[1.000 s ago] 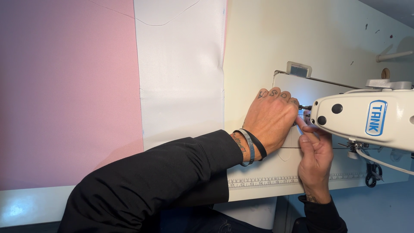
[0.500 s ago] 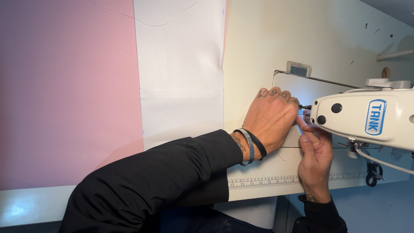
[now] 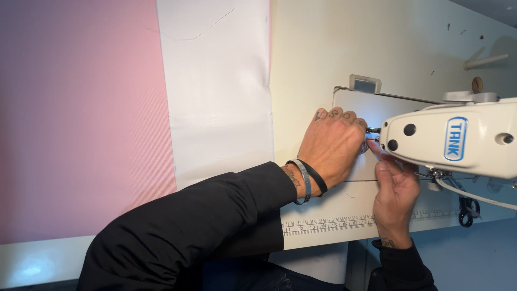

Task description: Aligning two pieces of material and sewing them together using an industrial sewing machine.

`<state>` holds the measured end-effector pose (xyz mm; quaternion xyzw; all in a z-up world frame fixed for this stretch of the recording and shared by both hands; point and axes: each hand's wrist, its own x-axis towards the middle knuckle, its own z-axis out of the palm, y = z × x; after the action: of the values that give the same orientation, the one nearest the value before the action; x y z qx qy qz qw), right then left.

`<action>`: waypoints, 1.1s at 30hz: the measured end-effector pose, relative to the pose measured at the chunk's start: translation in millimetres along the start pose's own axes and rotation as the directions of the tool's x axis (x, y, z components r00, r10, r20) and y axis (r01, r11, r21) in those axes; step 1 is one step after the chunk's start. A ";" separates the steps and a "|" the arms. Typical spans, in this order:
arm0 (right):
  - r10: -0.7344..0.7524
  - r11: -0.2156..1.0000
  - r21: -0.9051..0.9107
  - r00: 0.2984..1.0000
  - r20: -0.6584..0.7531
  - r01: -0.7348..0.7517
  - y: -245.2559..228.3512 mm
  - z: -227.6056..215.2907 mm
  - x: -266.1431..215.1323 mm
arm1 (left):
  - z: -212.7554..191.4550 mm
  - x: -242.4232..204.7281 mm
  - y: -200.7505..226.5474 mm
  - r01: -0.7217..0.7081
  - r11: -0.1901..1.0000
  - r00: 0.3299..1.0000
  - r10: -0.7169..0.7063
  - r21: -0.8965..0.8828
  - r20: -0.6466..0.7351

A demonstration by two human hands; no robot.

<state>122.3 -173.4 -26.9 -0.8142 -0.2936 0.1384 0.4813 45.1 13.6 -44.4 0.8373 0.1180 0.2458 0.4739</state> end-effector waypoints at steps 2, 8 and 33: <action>0.014 0.999 0.029 1.000 0.000 -0.014 1.5 -1.8 -0.5 | -1.0 0.3 1.0 -0.005 1.000 1.000 0.005 -0.003 -0.001; 0.027 0.999 0.046 0.999 0.023 -0.028 12.2 -8.5 0.2 | -1.1 3.6 4.3 -0.008 1.000 1.000 0.008 -0.004 -0.019; 0.004 0.971 -0.239 1.000 -0.024 -0.009 5.2 -19.5 -1.2 | 14.1 9.2 6.1 0.060 0.997 0.996 -0.063 0.050 0.068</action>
<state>133.0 -189.7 -21.7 -0.8688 -0.2998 0.0940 0.3827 60.0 4.0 -42.5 0.8525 0.1332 0.1989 0.4648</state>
